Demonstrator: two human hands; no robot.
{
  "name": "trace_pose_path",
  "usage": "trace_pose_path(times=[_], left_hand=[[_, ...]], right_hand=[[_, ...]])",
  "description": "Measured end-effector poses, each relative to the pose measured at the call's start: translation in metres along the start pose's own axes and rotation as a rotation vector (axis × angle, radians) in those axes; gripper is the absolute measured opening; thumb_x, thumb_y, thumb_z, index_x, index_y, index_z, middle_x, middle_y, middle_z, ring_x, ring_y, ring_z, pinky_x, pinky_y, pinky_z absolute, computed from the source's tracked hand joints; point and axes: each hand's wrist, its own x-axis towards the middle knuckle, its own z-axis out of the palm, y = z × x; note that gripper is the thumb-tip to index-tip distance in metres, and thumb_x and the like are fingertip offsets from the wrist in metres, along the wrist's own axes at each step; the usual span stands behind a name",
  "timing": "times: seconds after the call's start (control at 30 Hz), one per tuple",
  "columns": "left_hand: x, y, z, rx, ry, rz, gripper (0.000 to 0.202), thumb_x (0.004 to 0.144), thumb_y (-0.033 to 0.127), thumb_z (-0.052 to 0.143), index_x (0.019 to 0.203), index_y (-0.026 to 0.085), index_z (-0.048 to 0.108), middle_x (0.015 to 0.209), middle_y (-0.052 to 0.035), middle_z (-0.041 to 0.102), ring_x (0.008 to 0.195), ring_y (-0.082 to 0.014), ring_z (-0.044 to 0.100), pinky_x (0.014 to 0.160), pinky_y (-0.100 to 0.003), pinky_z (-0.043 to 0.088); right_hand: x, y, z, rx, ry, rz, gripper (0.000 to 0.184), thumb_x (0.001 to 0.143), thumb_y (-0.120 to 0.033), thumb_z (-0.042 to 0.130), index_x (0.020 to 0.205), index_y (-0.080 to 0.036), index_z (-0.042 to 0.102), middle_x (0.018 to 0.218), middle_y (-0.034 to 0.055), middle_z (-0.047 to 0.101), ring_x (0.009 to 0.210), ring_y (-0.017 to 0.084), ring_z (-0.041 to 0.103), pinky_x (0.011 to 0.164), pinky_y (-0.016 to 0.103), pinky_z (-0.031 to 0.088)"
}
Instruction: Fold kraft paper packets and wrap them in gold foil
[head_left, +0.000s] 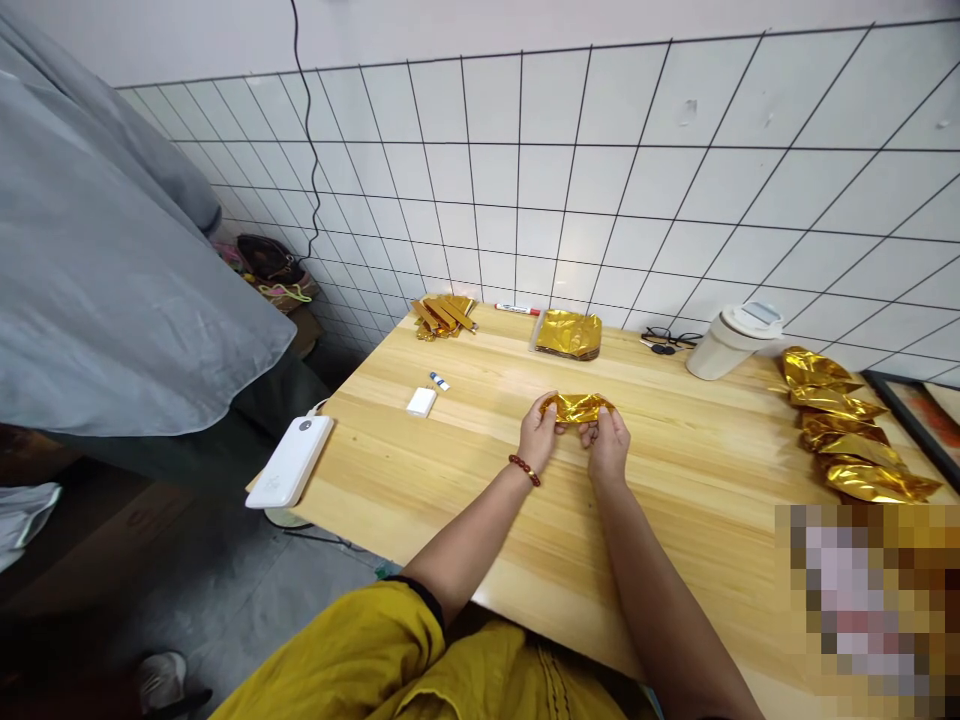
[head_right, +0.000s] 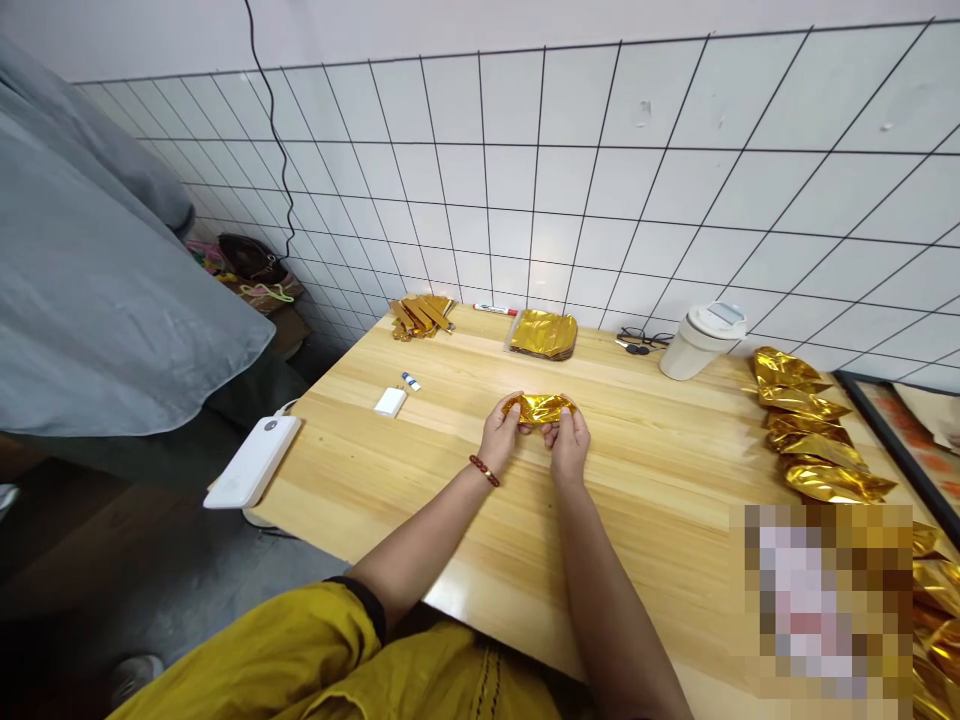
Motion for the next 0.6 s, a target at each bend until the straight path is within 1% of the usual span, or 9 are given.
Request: trace_pose_path(times=[0.07, 0.1, 0.2, 0.23, 0.27, 0.43, 0.53, 0.6], left_hand=[[0.0005, 0.0008, -0.0003, -0.006, 0.011, 0.0, 0.043, 0.08, 0.046, 0.068, 0.11, 0.016, 0.066, 0.102, -0.0084, 0.067, 0.071, -0.0123, 0.06, 0.058, -0.024, 0.05], [0.0008, 0.001, -0.0005, -0.012, 0.015, -0.002, 0.042, 0.079, 0.046, 0.069, 0.109, 0.016, 0.067, 0.102, -0.0085, 0.067, 0.073, -0.0129, 0.06, 0.058, -0.024, 0.05], [0.0012, 0.0009, -0.0015, -0.029, 0.02, -0.012, 0.043, 0.077, 0.047, 0.07, 0.107, 0.017, 0.067, 0.1, -0.008, 0.066, 0.074, -0.0135, 0.06, 0.057, -0.024, 0.051], [0.001, 0.0006, -0.0017, -0.031, 0.017, -0.011, 0.043, 0.077, 0.047, 0.07, 0.108, 0.017, 0.067, 0.1, -0.0076, 0.066, 0.074, -0.0131, 0.06, 0.057, -0.024, 0.051], [0.0007, 0.0001, -0.0017, -0.029, 0.008, -0.006, 0.043, 0.078, 0.047, 0.07, 0.109, 0.017, 0.067, 0.1, -0.0073, 0.066, 0.073, -0.0127, 0.06, 0.057, -0.023, 0.05], [-0.0016, -0.0023, -0.0007, 0.009, -0.049, 0.039, 0.048, 0.08, 0.049, 0.067, 0.118, 0.019, 0.062, 0.101, -0.007, 0.064, 0.072, -0.0112, 0.058, 0.059, -0.022, 0.05], [-0.002, -0.0019, -0.0001, 0.016, -0.033, 0.031, 0.05, 0.081, 0.05, 0.066, 0.12, 0.018, 0.061, 0.102, -0.0077, 0.064, 0.072, -0.0115, 0.059, 0.06, -0.023, 0.051], [-0.0014, -0.0004, -0.0001, -0.01, -0.01, 0.012, 0.052, 0.079, 0.048, 0.069, 0.12, 0.018, 0.061, 0.101, -0.0076, 0.065, 0.072, -0.0117, 0.059, 0.06, -0.023, 0.051]], right_hand=[[-0.0007, -0.0007, 0.0002, -0.024, 0.007, -0.001, 0.057, 0.079, -0.059, 0.061, 0.114, -0.015, 0.06, 0.051, -0.0066, 0.053, 0.04, 0.007, 0.04, 0.039, 0.019, 0.026], [-0.001, -0.0005, 0.0003, -0.046, 0.01, -0.001, 0.057, 0.079, -0.06, 0.062, 0.112, -0.015, 0.061, 0.05, -0.0068, 0.052, 0.04, 0.007, 0.04, 0.039, 0.019, 0.025], [-0.0012, 0.0013, 0.0004, -0.103, 0.006, 0.009, 0.055, 0.078, -0.065, 0.06, 0.098, -0.014, 0.064, 0.049, -0.006, 0.051, 0.04, 0.008, 0.039, 0.039, 0.02, 0.025], [-0.0012, 0.0021, 0.0005, -0.106, 0.002, 0.013, 0.055, 0.078, -0.066, 0.059, 0.096, -0.014, 0.064, 0.049, -0.0057, 0.051, 0.04, 0.008, 0.04, 0.039, 0.02, 0.026], [-0.0012, 0.0027, 0.0006, -0.101, -0.001, 0.013, 0.055, 0.079, -0.066, 0.058, 0.097, -0.014, 0.065, 0.049, -0.0056, 0.051, 0.04, 0.008, 0.04, 0.039, 0.02, 0.026], [-0.0023, 0.0031, 0.0018, -0.051, 0.001, -0.003, 0.056, 0.08, -0.061, 0.057, 0.112, -0.015, 0.063, 0.055, -0.0048, 0.053, 0.044, 0.009, 0.043, 0.04, 0.02, 0.027], [-0.0041, 0.0015, 0.0028, -0.049, -0.011, -0.012, 0.057, 0.081, -0.06, 0.057, 0.117, -0.015, 0.062, 0.058, -0.0039, 0.054, 0.045, 0.009, 0.044, 0.04, 0.02, 0.028], [-0.0049, 0.0004, 0.0025, -0.064, -0.018, -0.015, 0.06, 0.081, -0.06, 0.057, 0.119, -0.015, 0.061, 0.061, -0.0032, 0.055, 0.046, 0.009, 0.044, 0.041, 0.021, 0.029]])
